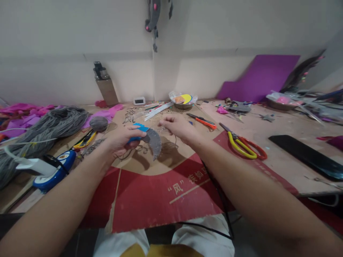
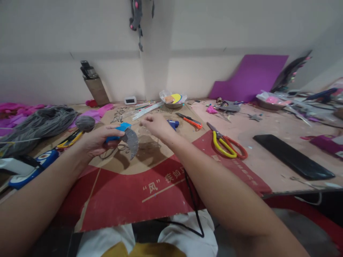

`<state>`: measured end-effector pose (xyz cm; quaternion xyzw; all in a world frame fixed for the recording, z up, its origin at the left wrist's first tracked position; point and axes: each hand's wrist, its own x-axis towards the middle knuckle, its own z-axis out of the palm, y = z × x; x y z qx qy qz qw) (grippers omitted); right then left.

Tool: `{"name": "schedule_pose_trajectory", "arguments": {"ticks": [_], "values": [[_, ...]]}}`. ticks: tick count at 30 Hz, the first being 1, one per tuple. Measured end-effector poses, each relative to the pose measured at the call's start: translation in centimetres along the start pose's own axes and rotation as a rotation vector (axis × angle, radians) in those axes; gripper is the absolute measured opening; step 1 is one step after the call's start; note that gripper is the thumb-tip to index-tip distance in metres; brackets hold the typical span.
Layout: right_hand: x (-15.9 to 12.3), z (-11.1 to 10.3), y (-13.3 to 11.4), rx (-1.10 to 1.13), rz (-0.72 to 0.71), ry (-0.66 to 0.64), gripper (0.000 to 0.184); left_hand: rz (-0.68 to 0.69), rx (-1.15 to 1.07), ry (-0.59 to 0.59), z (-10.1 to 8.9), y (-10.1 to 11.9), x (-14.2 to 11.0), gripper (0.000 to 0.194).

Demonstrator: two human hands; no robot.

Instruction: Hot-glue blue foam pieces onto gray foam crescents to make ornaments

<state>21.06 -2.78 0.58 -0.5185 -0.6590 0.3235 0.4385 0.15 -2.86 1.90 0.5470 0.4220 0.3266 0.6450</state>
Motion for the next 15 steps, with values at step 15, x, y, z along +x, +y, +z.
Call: {"name": "schedule_pose_trajectory", "arguments": {"ticks": [15], "values": [[-1.3,1.5,-1.0,0.308,-0.112,-0.364,0.055,-0.012,0.008,0.04,0.3,-0.2,0.0,0.02]]}}
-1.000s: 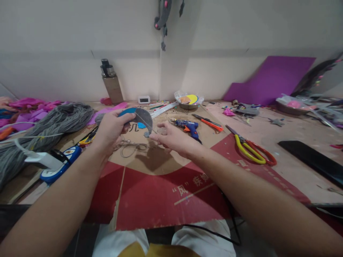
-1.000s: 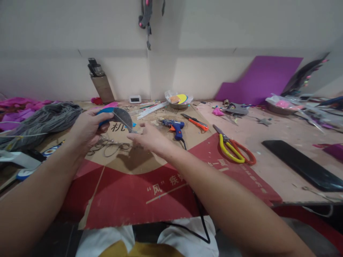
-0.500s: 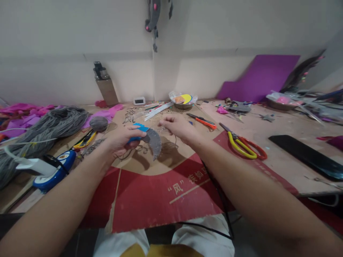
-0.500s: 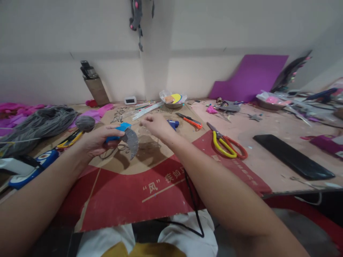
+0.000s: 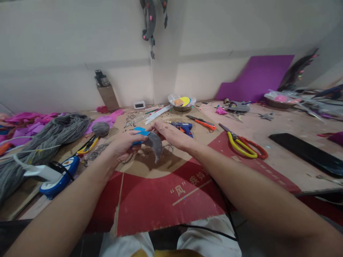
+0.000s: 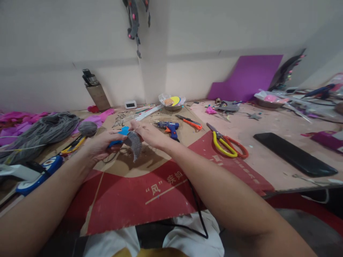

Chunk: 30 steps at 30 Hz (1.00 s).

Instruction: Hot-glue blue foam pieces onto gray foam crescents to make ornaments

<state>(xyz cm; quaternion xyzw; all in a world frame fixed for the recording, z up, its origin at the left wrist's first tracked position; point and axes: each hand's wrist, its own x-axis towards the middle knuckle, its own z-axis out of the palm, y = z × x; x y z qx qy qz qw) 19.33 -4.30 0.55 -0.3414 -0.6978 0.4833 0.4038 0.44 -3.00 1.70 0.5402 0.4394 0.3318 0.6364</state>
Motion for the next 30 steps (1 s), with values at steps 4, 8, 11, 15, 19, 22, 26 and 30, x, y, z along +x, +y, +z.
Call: {"name": "schedule_pose_trajectory", "arguments": {"ticks": [4,8,11,15,19,22,26,30], "values": [[0.2,-0.3,0.2,-0.141,0.017,0.025,0.037,-0.002,0.05,0.038,0.2,0.1,-0.1,0.019],[0.3,-0.2,0.2,-0.187,0.035,0.07,0.026,0.039,0.054,0.03,0.5,0.0,-0.2,0.018],[0.2,-0.1,-0.1,-0.135,0.006,0.086,0.026,0.059,-0.049,-0.01,0.6,0.3,-0.6,0.02],[0.2,-0.3,-0.3,-0.097,-0.026,0.123,0.026,0.025,-0.243,-0.125,0.3,0.9,-1.2,0.036],[0.2,-0.6,-0.3,-0.093,-0.008,0.172,0.024,0.027,-0.247,-0.089,-0.4,0.8,-0.5,0.04],[0.3,-0.8,-0.1,-0.111,-0.005,0.206,0.023,0.134,-0.155,0.217,-1.2,0.3,0.6,0.022],[0.4,-1.2,0.0,-0.145,-0.034,0.229,0.023,0.257,-0.078,0.363,-1.8,-0.1,1.3,0.019],[0.4,-1.3,0.0,-0.173,-0.038,0.239,0.023,0.315,-0.059,0.352,-2.0,0.2,0.8,0.034]]}}
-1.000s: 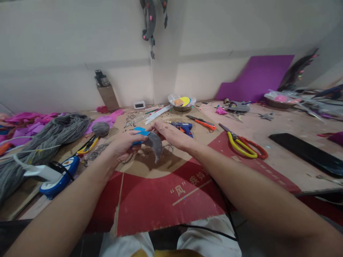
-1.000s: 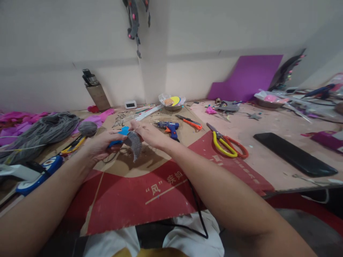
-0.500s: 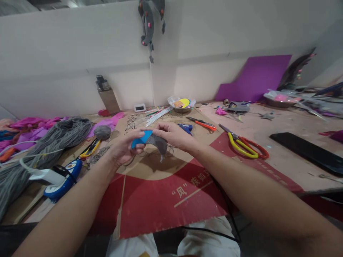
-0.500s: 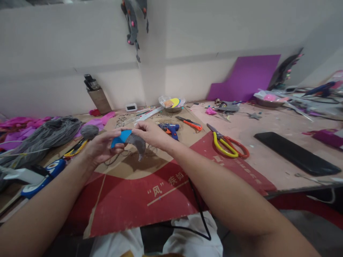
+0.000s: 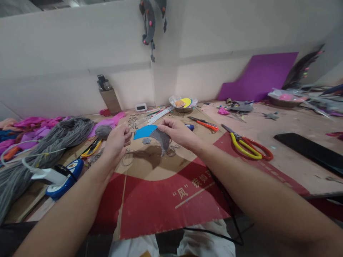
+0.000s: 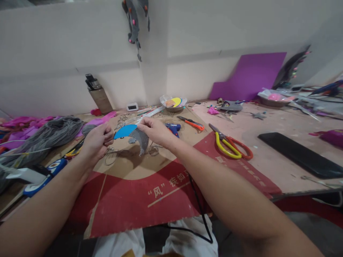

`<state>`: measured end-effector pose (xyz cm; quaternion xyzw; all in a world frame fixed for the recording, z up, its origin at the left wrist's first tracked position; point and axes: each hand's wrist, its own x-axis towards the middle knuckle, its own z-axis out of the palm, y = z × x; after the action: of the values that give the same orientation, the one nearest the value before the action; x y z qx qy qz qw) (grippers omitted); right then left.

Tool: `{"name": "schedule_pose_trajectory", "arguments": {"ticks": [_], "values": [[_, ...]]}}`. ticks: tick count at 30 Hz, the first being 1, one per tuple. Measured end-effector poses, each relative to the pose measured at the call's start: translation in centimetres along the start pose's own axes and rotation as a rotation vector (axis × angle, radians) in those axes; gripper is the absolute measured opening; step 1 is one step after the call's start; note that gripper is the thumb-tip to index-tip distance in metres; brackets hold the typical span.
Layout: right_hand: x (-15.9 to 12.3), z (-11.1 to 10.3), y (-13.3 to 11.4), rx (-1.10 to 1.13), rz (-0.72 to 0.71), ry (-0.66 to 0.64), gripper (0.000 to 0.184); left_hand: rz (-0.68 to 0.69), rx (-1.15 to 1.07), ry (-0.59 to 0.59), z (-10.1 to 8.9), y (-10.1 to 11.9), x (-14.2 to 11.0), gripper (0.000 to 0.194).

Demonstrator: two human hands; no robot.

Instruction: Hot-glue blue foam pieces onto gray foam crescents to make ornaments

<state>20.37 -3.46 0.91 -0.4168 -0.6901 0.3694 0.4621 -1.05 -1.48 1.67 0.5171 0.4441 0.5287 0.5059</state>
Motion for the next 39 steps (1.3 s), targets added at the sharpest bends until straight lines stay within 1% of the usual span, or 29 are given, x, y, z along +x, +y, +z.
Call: {"name": "schedule_pose_trajectory", "arguments": {"ticks": [4,6,8,10,12,15,18,22,23,25,27,29,31,34,39], "values": [[0.0,0.0,0.2,0.006,-0.005,0.011,0.023,0.072,-0.033,0.061,-0.6,0.9,0.0,0.051],[0.1,0.0,0.3,0.019,-0.012,0.033,0.024,0.056,-0.101,0.068,-0.9,1.1,0.3,0.054],[0.2,0.1,0.5,0.039,-0.028,0.069,0.024,-0.018,-0.155,0.033,-0.7,1.0,0.4,0.052],[0.3,0.2,0.7,0.072,-0.051,0.117,0.024,-0.112,-0.168,-0.032,0.1,0.5,0.1,0.053],[0.3,0.4,0.8,0.108,-0.076,0.158,0.023,-0.125,-0.189,-0.105,1.2,-0.1,-0.6,0.055],[0.2,0.9,0.8,0.136,-0.111,0.178,0.022,-0.109,-0.167,-0.22,2.7,-0.9,-1.9,0.042],[-0.1,1.5,0.7,0.106,-0.139,0.161,0.022,-0.083,-0.184,-0.225,3.4,-1.3,-2.6,0.03],[-0.4,2.0,0.7,0.056,-0.124,0.12,0.022,-0.076,-0.172,-0.185,3.2,-1.7,-2.4,0.022],[-0.4,2.0,0.6,0.04,-0.116,0.128,0.02,-0.07,-0.148,-0.17,3.1,-1.8,-2.2,0.021],[-0.7,1.9,0.3,-0.058,-0.121,0.209,0.019,-0.041,-0.071,-0.126,2.9,-2.0,-2.0,0.022],[-1.0,2.0,-0.1,-0.243,-0.152,0.335,0.021,0.019,0.07,-0.067,2.7,-2.2,-1.9,0.024],[-1.4,2.1,-0.6,-0.438,-0.187,0.411,0.019,0.085,0.259,-0.032,2.6,-2.1,-2.1,0.026],[-1.7,2.4,-0.8,-0.579,-0.21,0.41,0.016,0.12,0.423,-0.04,2.6,-1.8,-2.5,0.027],[-1.8,2.9,-0.6,-0.716,-0.247,0.404,0.017,0.15,0.594,-0.052,3.0,-1.2,-3.3,0.028],[-1.6,3.2,0.1,-0.781,-0.25,0.376,0.013,0.251,0.77,-0.046,3.5,-0.7,-4.0,0.036]]}}
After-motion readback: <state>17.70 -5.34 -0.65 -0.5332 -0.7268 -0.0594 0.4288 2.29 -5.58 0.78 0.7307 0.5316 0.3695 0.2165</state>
